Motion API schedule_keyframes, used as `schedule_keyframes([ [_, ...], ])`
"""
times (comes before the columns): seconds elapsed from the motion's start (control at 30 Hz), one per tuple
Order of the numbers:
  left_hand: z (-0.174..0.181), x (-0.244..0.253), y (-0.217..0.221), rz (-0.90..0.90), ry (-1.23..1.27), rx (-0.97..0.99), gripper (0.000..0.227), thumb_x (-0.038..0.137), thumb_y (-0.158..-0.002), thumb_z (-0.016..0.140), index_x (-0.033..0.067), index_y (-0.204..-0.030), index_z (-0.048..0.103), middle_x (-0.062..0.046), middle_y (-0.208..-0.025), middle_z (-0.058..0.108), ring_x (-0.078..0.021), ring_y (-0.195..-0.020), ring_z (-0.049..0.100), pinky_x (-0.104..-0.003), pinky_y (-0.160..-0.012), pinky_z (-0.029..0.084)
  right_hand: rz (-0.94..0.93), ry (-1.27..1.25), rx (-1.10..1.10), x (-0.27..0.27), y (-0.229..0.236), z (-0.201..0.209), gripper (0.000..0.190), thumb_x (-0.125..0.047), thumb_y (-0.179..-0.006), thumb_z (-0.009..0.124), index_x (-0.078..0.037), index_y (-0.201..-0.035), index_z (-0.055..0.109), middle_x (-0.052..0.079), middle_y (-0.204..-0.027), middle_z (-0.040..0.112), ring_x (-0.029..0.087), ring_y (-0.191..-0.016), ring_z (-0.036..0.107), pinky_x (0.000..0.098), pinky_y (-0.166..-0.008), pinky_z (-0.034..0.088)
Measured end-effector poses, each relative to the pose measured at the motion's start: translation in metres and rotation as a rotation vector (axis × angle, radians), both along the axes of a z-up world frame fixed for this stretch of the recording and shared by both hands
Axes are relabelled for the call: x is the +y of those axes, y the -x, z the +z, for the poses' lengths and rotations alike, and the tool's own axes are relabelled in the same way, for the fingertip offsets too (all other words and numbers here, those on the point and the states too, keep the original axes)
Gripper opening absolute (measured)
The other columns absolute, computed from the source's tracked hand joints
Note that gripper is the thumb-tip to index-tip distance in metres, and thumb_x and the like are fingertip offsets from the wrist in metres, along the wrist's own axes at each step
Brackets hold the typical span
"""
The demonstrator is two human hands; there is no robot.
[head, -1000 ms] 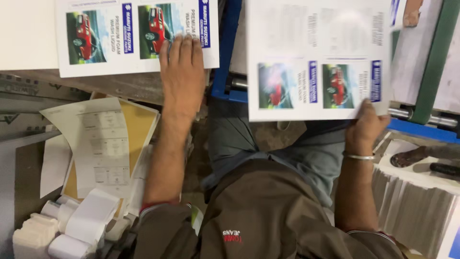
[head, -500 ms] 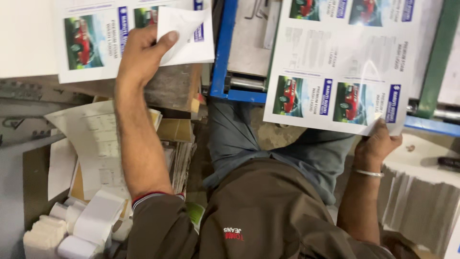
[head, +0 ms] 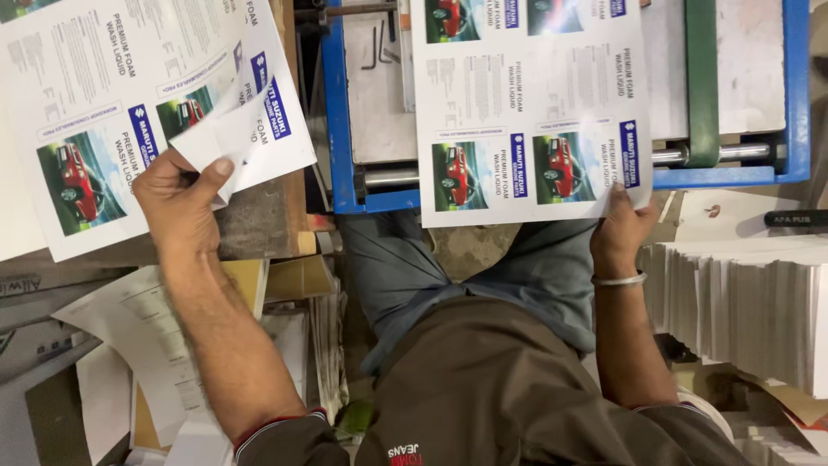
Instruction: The person sits on the floor and repeatedly picks up printed sheets, places them into a blue laminating machine, and removes the laminated sheets. The person stacks the finished laminated sheets on a nearby pile.
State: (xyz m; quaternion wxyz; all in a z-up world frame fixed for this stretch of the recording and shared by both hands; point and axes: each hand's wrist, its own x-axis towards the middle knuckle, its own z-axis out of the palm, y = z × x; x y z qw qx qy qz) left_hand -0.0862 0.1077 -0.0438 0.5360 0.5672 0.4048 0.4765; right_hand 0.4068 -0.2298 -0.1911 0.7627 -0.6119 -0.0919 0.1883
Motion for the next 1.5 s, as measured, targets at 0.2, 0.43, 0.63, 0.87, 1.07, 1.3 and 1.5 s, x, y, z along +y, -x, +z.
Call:
schedule_keyframes([
  [0.2, 0.011, -0.007, -0.002, 0.000, 0.070, 0.163, 0.005, 0.003, -0.099, 0.080, 0.0014, -0.101, 0.077, -0.001, -0.088, 0.073, -0.0066, -0.072, 0.060, -0.023, -0.069, 0.048, 0.054, -0.012, -0.139, 0.033, -0.019, -0.012, 0.026, 0.002, -0.100, 0.062, 0.008, -0.125, 0.065, 0.011, -0.115, 0.071, 0.016, -0.102, 0.066, 0.0285, -0.093, 0.053],
  [0.43, 0.003, -0.007, -0.011, -0.028, -0.035, 0.079, 0.020, -0.001, -0.092, 0.088, 0.0026, -0.094, 0.068, -0.004, -0.093, 0.074, -0.0062, -0.082, 0.064, -0.024, -0.078, 0.055, 0.222, -0.030, 0.138, 0.075, -0.040, 0.000, 0.027, -0.014, -0.107, 0.065, 0.006, -0.124, 0.058, 0.014, -0.106, 0.070, 0.020, -0.084, 0.071, 0.0328, -0.069, 0.058],
  [0.63, 0.005, 0.004, 0.015, -0.023, 0.034, -0.012, 0.014, -0.003, -0.097, 0.084, 0.0021, -0.100, 0.072, -0.005, -0.092, 0.074, -0.0074, -0.078, 0.062, -0.023, -0.080, 0.050, 0.377, 0.055, 0.248, 0.061, 0.006, 0.020, 0.035, -0.018, -0.105, 0.059, 0.004, -0.132, 0.055, 0.018, -0.113, 0.072, 0.026, -0.092, 0.075, 0.0361, -0.077, 0.065],
  [0.87, 0.044, -0.028, -0.044, 0.298, -0.569, 0.225, 0.015, -0.008, -0.107, 0.071, 0.0028, -0.116, 0.067, -0.008, -0.102, 0.069, -0.0168, -0.092, 0.066, -0.031, -0.088, 0.055, 0.756, 0.024, 0.180, 0.084, 0.074, 0.092, 0.049, -0.022, -0.105, 0.057, 0.005, -0.145, 0.048, 0.020, -0.130, 0.067, 0.029, -0.107, 0.073, 0.0384, -0.088, 0.063],
  [1.07, 0.043, -0.119, -0.188, -0.384, -0.858, 0.816, 0.016, 0.007, -0.095, 0.065, 0.0038, -0.108, 0.073, -0.010, -0.115, 0.072, -0.0268, -0.121, 0.062, -0.062, -0.125, 0.029, 0.918, -0.311, 0.314, 0.127, 0.147, 0.130, 0.051, -0.016, -0.105, 0.059, 0.003, -0.150, 0.042, 0.016, -0.143, 0.059, 0.024, -0.125, 0.066, 0.0353, -0.103, 0.059],
  [1.3, 0.068, -0.109, -0.121, -0.290, -0.865, 0.962, 0.042, 0.026, -0.094, 0.076, -0.0024, -0.123, 0.068, -0.018, -0.132, 0.067, -0.0355, -0.134, 0.055, -0.057, -0.122, 0.031, 0.360, -0.174, 0.333, 0.120, 0.064, 0.094, 0.035, 0.002, -0.101, 0.051, 0.008, -0.135, 0.053, 0.018, -0.129, 0.067, 0.024, -0.114, 0.070, 0.0356, -0.100, 0.060],
  [1.5, 0.063, -0.073, -0.061, -0.084, -0.853, 1.134, 0.012, 0.004, -0.101, 0.070, 0.0034, -0.114, 0.071, -0.012, -0.118, 0.072, -0.0296, -0.121, 0.069, -0.048, -0.120, 0.048, 0.154, -0.175, 0.114, 0.066, -0.019, 0.044, 0.030, 0.007, -0.103, 0.056, 0.010, -0.133, 0.056, 0.017, -0.126, 0.069, 0.024, -0.110, 0.070, 0.0333, -0.099, 0.058],
])
